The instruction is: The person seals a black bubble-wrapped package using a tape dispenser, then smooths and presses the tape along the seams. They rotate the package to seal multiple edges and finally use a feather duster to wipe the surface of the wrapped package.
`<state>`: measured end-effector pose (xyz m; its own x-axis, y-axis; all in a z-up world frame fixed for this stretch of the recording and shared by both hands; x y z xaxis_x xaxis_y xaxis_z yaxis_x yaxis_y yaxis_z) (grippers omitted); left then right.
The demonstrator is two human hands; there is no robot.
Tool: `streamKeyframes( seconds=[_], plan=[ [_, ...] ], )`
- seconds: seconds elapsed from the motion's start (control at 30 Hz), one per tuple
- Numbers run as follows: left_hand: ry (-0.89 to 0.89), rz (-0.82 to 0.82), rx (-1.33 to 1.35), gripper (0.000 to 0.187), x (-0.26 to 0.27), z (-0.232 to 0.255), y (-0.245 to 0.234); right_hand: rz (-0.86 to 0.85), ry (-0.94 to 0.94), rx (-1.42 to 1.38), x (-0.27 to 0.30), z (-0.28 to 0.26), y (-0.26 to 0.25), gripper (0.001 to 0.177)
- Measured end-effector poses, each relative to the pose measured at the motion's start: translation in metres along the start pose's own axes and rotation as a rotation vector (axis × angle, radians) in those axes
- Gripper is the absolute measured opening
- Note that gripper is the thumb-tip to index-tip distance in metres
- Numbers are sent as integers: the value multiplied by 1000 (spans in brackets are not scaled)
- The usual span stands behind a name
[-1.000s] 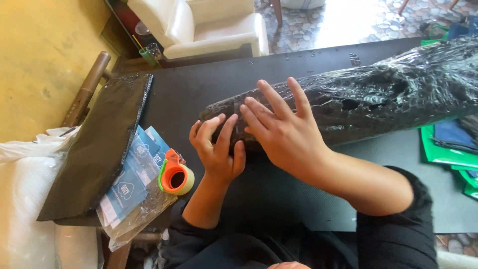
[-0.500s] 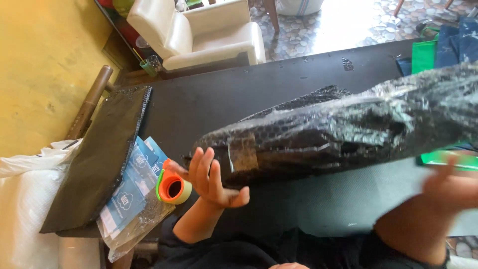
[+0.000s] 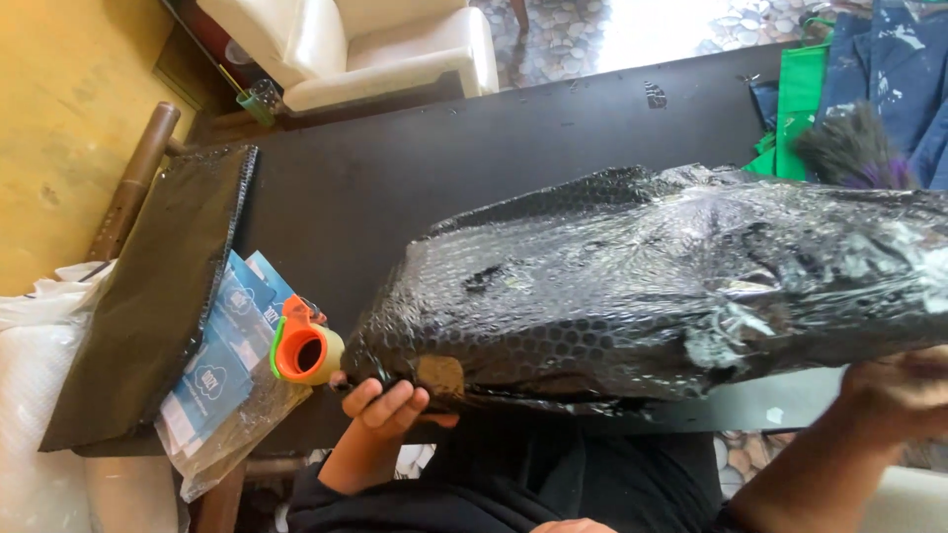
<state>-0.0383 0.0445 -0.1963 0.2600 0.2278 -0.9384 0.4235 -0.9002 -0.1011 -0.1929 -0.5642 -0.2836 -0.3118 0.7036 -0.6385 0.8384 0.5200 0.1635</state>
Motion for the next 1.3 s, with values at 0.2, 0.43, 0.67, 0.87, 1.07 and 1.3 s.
streamKeyframes(
  seconds=[0.2,0.43,0.67,0.87,1.07,1.3],
  plan=[
    [225,245,-54,47,26,-34,23,133,259,-455,37,61,16,94],
    [-440,-434,-108,66,104,-44,14,-464,213,427,42,-6,80,56],
    [-780,-781,-119,112,90,-38,16,-657,265,873,48,10,80,36],
    [-1213,-998,55,131,-5,-8,6,-600,204,1036,63,35,79,43],
    [-1058,-1615,1320,67,-66,23,-38,-640,175,926,60,37,77,34],
    [-1122,-1830,1432,81,-152,16,-56,-648,169,881,57,34,78,33]
  ],
)
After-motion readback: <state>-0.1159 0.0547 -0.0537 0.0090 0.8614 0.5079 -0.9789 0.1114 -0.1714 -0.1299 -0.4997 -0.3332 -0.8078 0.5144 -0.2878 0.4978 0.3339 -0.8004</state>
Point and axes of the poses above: each hand's wrist, its own x-axis away from the middle knuckle, its own y-axis out of the palm, z = x × y, the point moved 1 cm from there along -x, towards the middle knuckle, and after that the axes turned 12 degrees about x, right-handed, at the moved point
